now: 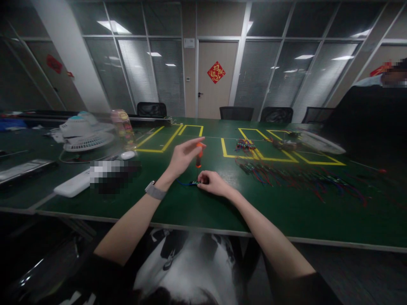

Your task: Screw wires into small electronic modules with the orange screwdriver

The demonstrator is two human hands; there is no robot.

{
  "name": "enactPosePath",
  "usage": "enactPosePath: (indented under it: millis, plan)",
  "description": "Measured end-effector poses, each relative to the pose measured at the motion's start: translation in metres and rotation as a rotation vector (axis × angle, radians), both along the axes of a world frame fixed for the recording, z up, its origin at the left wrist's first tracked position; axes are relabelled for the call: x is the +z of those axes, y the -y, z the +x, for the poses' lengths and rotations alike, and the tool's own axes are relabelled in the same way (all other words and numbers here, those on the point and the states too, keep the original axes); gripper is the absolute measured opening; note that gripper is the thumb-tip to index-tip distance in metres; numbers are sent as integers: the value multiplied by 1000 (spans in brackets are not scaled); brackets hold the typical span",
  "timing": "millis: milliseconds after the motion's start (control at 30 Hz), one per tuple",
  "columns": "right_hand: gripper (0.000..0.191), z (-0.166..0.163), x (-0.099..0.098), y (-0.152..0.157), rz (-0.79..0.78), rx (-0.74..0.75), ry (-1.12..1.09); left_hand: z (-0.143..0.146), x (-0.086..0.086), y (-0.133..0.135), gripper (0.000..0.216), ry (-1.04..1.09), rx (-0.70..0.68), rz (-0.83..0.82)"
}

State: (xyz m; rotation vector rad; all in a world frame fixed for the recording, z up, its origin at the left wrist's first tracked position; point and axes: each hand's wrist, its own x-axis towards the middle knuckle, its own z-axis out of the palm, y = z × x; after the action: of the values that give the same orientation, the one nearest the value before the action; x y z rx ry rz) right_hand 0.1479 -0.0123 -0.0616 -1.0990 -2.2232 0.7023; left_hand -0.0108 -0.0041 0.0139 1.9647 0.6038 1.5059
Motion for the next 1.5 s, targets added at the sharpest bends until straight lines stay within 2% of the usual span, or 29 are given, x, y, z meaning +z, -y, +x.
enactPosePath:
  millis: [133, 167, 267, 333, 500, 667, 767, 833, 1000, 1167, 1200, 1300, 1367, 1500]
  plan:
    - [6, 0, 1, 1, -2, -2, 7, -1, 1, 1, 22, -6, 222, 119]
    - [7, 0, 1, 1, 0, -3, 8, -1, 1, 1, 22, -11, 218, 119]
    - [7, 0, 1, 0, 7, -1, 8, -1, 2, 1, 30, -17, 39, 26]
    - [7, 1, -1, 0, 5, 7, 4, 0, 0, 0, 30, -17, -25, -13]
    - [8, 2, -4, -2, -9, 18, -8, 1, -2, 0, 26, -61, 190, 140]
    - [8, 2, -3, -3, 5, 21, -1, 1, -2, -1, 31, -28, 23, 58]
    - [8, 2, -3, -3, 0, 28, -4, 1, -2, -2, 30, -12, 106, 73]
    - [8, 2, -3, -3, 0, 30, -9, 0, -1, -2, 26, -16, 112, 79]
    - [8, 3, -4, -3, -5, 29, -19, 0, 0, -1, 30, -4, -70, -32]
    - [9, 3, -5, -5, 8, 18, -7, -1, -1, -1, 26, -23, 124, 77]
    - [9, 3, -5, -5, 8, 17, -4, -1, 0, 0, 25, -26, 114, 80]
    - [8, 3, -4, -4, 2, 24, -5, 0, 2, 1, 31, -15, -59, 9]
    - [8, 3, -4, -4, -4, 28, -10, 1, 1, 1, 33, -3, -116, -40]
    - [8, 3, -4, -3, -14, 24, -15, 2, -2, -1, 30, -5, 56, 41]
